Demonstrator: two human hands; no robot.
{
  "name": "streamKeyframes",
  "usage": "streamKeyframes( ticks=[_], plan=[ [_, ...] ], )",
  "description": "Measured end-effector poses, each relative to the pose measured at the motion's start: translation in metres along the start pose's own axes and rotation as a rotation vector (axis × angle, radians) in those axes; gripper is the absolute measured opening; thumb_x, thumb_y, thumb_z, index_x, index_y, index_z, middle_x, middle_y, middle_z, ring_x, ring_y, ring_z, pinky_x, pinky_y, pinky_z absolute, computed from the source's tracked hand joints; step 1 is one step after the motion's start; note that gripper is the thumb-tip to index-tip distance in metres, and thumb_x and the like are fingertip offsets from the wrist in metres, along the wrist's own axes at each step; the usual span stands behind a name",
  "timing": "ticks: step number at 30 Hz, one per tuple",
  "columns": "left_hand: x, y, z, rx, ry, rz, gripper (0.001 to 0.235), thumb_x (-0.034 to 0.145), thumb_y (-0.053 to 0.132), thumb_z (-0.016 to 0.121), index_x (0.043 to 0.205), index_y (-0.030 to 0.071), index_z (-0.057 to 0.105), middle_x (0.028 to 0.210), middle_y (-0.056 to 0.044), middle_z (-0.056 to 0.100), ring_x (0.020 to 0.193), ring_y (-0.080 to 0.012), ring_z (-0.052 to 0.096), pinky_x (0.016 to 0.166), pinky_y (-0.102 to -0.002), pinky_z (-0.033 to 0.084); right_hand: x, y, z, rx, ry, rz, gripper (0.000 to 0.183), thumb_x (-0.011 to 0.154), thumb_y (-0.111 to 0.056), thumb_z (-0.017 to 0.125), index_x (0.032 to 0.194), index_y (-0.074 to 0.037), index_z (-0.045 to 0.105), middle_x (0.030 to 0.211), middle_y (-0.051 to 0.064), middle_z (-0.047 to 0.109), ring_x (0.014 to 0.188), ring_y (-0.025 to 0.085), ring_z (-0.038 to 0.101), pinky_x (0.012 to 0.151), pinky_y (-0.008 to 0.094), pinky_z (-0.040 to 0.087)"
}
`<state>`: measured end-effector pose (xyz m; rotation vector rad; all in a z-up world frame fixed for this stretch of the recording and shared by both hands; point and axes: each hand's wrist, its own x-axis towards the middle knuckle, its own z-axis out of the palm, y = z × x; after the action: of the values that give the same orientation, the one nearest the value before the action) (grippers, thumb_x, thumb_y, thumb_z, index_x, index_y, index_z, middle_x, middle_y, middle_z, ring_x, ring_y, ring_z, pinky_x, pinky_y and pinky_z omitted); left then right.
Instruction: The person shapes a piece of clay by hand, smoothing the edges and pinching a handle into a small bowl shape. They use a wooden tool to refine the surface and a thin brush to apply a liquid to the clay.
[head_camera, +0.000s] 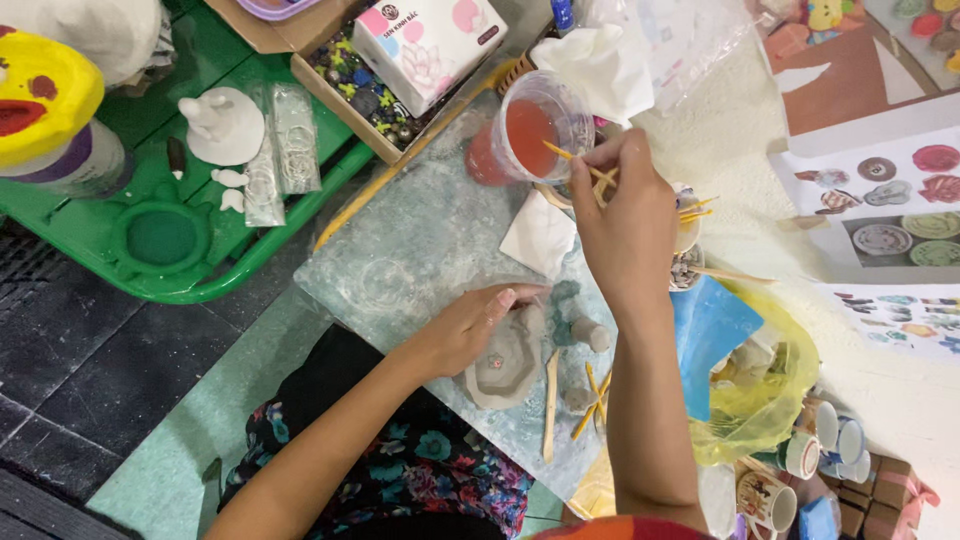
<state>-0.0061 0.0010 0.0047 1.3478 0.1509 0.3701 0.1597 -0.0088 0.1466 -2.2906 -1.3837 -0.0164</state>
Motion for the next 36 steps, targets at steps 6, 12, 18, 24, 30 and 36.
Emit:
streamKeyframes(
  ticks=[6,12,18,24,30,36],
  plan=[
    [-0.003,0.004,-0.005,-0.027,-0.007,-0.001,0.066,0.110,0.049,0.020,0.144,0.005,0.056,0.138,-0.020,0.063,0.124,-0.0341,0.063,0.109,-0.041,0.046,-0.034,0.010,-0.012,0.180,0.093,0.047,0.019,0.113,-0.006,0.068,0.109,0.001,0.050,0.101,0.010,0.065,0.089,0.015,0.068,0.077,0.026,0.056],
    [-0.003,-0.008,-0.004,-0.109,-0.012,-0.016,0.070,0.109,0.054,0.018,0.147,0.007,0.053,0.137,-0.020,0.066,0.124,-0.0345,0.067,0.108,-0.042,0.050,-0.157,0.040,-0.007,0.534,0.195,0.059,0.018,0.115,-0.003,0.058,0.116,-0.005,0.040,0.098,0.008,0.061,0.083,0.010,0.055,0.072,0.022,0.047],
    [-0.003,-0.009,-0.004,-0.118,-0.017,0.003,0.073,0.110,0.058,0.014,0.151,0.009,0.050,0.128,-0.022,0.071,0.125,-0.0369,0.068,0.108,-0.043,0.051,-0.279,0.022,0.039,0.255,0.052,0.353,0.019,0.102,0.000,0.057,0.121,0.000,0.057,0.105,0.009,0.055,0.088,0.014,0.055,0.075,0.023,0.050],
    [-0.004,-0.011,-0.003,-0.114,-0.019,-0.012,0.078,0.108,0.063,0.012,0.153,0.010,0.049,0.126,-0.022,0.072,0.125,-0.0378,0.068,0.108,-0.044,0.050,-0.290,-0.002,0.074,0.200,0.144,0.515,0.016,0.103,0.002,0.058,0.119,-0.001,0.056,0.108,0.011,0.056,0.092,0.016,0.054,0.083,0.026,0.047],
    [-0.004,-0.009,-0.004,-0.142,-0.019,-0.029,0.078,0.109,0.065,0.013,0.153,0.011,0.049,0.130,-0.023,0.071,0.126,-0.0378,0.068,0.108,-0.044,0.051,-0.273,-0.016,0.086,0.082,0.175,0.461,0.029,0.101,0.008,0.053,0.129,0.003,0.046,0.128,0.020,0.045,0.122,0.027,0.046,0.109,0.034,0.045],
    [-0.002,-0.011,-0.002,-0.103,-0.021,-0.045,0.083,0.107,0.068,0.009,0.152,0.012,0.050,0.131,-0.022,0.071,0.125,-0.0373,0.068,0.107,-0.046,0.052,-0.273,-0.016,0.086,0.159,0.167,0.526,0.028,0.104,0.010,0.049,0.130,0.002,0.042,0.131,0.020,0.045,0.122,0.025,0.051,0.113,0.035,0.041]
  ],
)
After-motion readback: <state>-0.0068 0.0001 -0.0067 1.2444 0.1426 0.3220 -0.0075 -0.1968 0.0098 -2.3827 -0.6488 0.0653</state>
